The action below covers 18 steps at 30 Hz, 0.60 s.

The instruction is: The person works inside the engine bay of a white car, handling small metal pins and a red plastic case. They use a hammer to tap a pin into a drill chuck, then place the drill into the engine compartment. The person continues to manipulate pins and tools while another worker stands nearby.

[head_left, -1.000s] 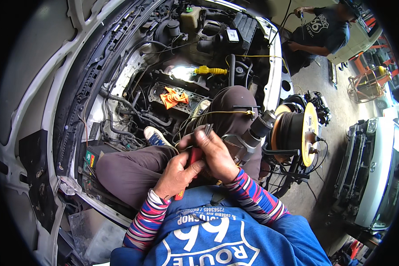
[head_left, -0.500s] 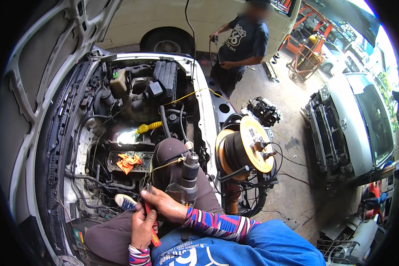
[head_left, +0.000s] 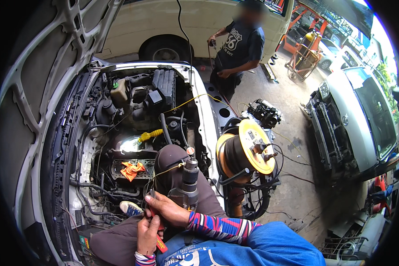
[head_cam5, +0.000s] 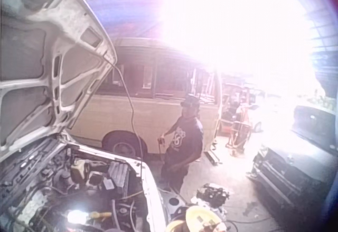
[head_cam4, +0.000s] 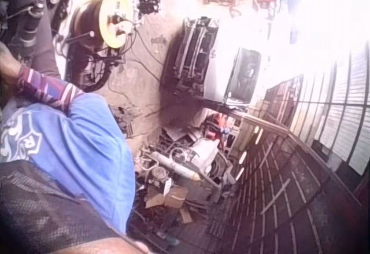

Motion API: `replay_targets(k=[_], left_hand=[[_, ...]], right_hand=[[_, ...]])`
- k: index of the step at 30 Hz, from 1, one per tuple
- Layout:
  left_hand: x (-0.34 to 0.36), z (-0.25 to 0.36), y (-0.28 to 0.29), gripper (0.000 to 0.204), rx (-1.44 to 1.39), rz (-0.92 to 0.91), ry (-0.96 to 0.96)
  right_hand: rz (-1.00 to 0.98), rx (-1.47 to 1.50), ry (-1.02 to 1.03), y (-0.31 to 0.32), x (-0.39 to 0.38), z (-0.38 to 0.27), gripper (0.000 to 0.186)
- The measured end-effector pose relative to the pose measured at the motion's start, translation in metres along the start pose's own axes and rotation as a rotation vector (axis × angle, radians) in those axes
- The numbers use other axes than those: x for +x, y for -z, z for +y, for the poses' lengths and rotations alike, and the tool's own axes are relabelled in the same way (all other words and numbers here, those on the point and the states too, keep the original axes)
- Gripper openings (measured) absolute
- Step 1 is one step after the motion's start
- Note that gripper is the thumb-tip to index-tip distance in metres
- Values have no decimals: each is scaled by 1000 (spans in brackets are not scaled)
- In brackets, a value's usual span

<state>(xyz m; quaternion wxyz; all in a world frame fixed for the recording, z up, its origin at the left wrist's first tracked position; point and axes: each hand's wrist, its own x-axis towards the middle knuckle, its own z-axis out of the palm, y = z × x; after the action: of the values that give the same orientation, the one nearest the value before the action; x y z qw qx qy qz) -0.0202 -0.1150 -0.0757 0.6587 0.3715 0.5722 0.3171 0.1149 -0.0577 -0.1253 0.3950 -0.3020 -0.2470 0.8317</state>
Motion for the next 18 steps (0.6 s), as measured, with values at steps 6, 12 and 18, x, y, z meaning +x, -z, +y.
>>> replay_targets(k=[6, 12, 18], left_hand=[[-1, -3, 1, 39, 1, 3, 5], [-7, -7, 4, 37, 21, -30, -9], [-19, -22, 13, 34, -234, -11, -55]], right_hand=[[11, 21, -1, -3, -1, -4, 31], [22, 6, -52, -7, -7, -16, 31], [61, 149, -52, -12, -8, -21, 33]])
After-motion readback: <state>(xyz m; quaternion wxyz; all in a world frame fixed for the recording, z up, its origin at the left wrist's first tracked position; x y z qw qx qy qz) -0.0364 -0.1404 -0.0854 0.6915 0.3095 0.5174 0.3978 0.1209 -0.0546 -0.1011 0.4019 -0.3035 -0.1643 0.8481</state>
